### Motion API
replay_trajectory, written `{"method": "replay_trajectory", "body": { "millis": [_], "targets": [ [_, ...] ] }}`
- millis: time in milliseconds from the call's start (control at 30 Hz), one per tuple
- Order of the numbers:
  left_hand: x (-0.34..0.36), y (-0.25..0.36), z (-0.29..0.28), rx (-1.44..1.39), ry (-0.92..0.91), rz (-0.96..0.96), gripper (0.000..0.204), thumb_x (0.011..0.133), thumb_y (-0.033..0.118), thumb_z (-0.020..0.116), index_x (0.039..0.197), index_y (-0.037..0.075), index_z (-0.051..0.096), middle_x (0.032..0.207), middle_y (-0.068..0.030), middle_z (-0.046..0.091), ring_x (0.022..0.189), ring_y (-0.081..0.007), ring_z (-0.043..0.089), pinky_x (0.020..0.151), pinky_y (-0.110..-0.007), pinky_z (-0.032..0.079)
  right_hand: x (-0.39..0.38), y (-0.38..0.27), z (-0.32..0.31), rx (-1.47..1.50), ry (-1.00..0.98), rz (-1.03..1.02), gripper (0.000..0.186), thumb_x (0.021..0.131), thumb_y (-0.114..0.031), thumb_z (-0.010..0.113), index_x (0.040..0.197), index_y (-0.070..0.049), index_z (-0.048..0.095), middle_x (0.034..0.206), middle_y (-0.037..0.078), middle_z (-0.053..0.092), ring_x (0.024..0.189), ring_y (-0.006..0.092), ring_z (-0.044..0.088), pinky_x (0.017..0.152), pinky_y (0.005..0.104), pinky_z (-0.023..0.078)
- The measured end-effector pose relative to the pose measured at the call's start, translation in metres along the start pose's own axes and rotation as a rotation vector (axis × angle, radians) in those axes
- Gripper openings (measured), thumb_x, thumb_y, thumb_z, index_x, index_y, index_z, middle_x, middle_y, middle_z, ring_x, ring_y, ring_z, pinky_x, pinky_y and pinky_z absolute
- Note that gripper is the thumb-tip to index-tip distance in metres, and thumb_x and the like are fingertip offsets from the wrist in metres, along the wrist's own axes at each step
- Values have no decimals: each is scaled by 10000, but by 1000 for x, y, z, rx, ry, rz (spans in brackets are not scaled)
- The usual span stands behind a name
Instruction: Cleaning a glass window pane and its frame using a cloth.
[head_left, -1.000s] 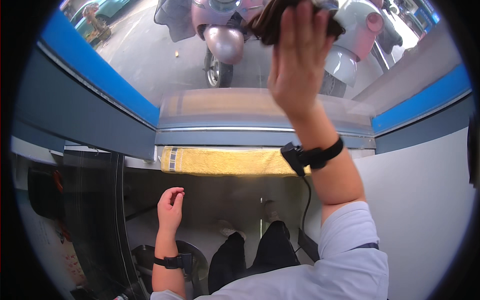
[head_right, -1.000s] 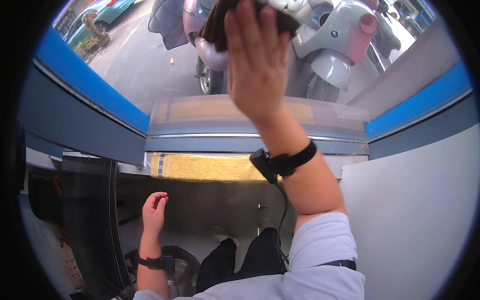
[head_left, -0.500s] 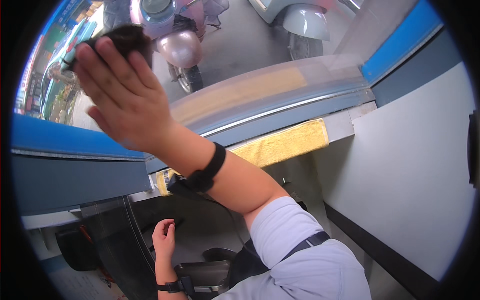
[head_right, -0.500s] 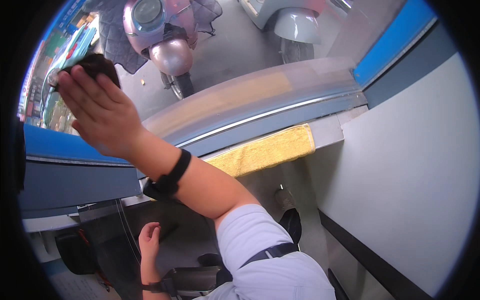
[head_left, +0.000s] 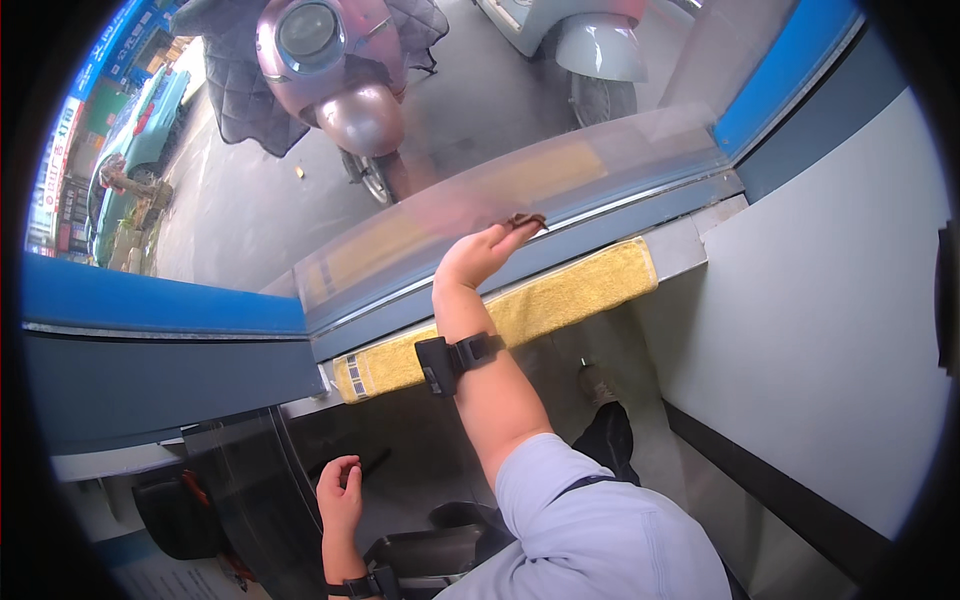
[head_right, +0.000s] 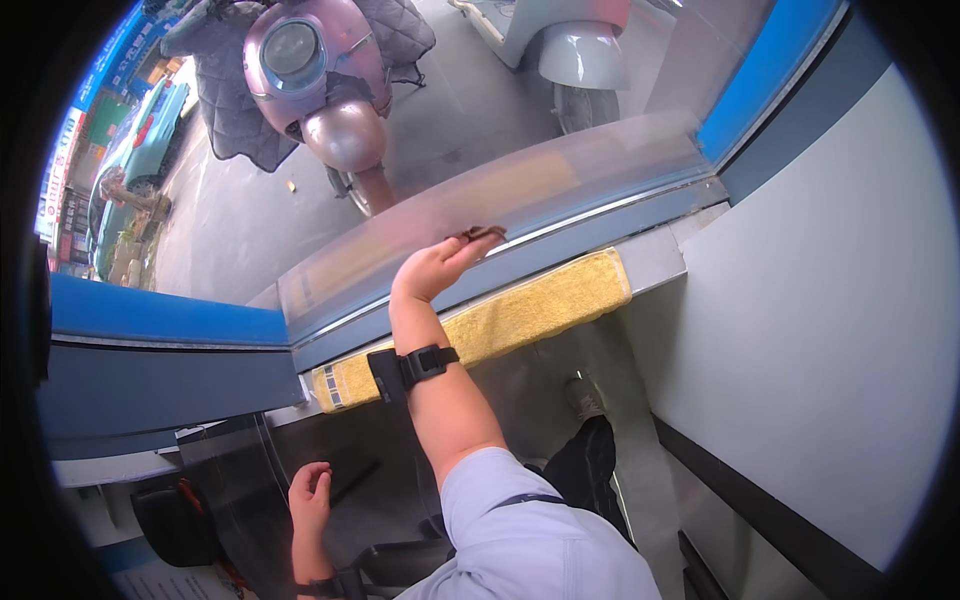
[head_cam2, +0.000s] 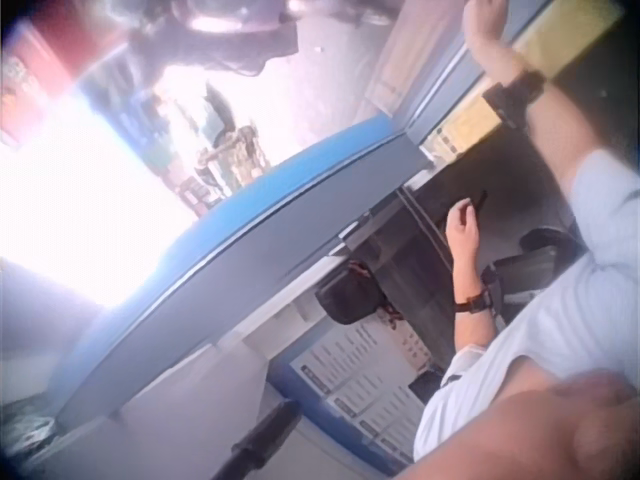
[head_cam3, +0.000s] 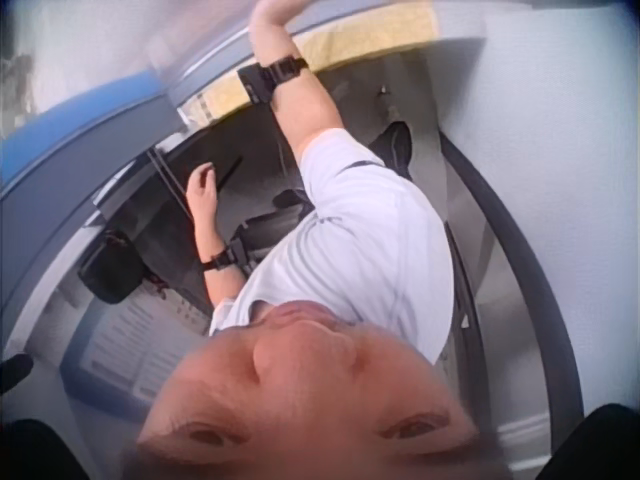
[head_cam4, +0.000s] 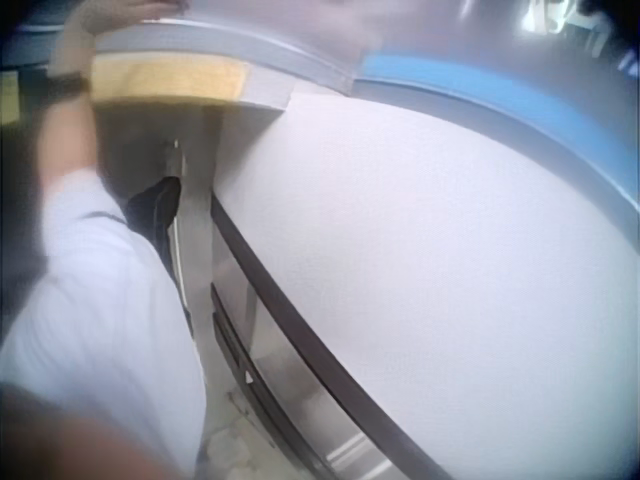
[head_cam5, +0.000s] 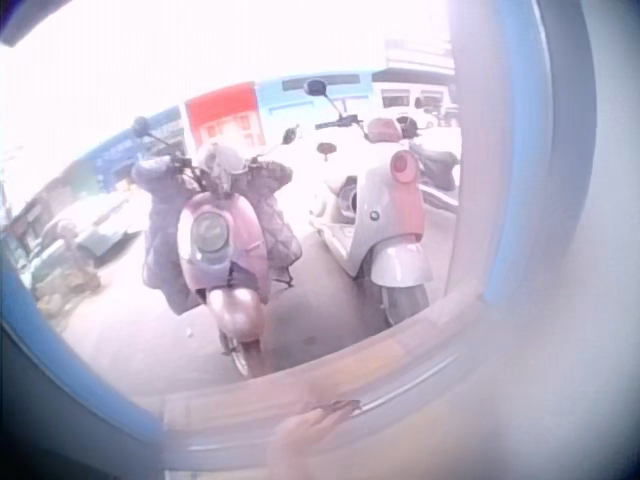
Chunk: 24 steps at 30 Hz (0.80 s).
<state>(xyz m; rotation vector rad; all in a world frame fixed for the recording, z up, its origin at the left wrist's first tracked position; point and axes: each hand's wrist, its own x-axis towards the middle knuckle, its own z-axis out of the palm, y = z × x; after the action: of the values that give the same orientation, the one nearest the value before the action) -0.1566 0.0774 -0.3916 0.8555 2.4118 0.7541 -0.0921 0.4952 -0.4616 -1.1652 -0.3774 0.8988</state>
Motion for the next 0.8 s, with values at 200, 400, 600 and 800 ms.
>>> {"method": "replay_trajectory", "body": {
  "millis": [200,400,600,800],
  "targets": [
    [-15,4,-16,-47,15,-47,151,966,38,651,1107,8,697,991,-55,704,892,-130,678,813,-269,543,-70,-212,91,83,-570,-1049,528,930,-123,514,1424,56,561,1593,231,431,1523,428,332,1253,537,178],
    [9,21,9,-58,-18,-32,147,967,29,647,1104,5,696,987,-50,703,888,-124,672,803,-265,541,-21,-223,99,39,-436,-1265,492,955,-177,472,1386,22,603,1506,207,533,1455,418,429,1234,533,225],
    [12,25,43,47,-100,-1,145,944,37,674,1083,7,705,966,-73,692,843,-145,677,781,-272,542,27,35,-18,-168,-92,-526,617,1088,-178,371,1594,110,166,1670,315,153,1552,483,158,1268,527,130],
    [0,39,24,170,-90,22,153,939,42,679,1085,6,710,984,-94,701,870,-171,694,797,-286,551,25,19,-12,-75,-22,-237,601,1092,-160,359,1595,106,165,1676,317,130,1565,447,148,1276,493,121]
  ]
}}
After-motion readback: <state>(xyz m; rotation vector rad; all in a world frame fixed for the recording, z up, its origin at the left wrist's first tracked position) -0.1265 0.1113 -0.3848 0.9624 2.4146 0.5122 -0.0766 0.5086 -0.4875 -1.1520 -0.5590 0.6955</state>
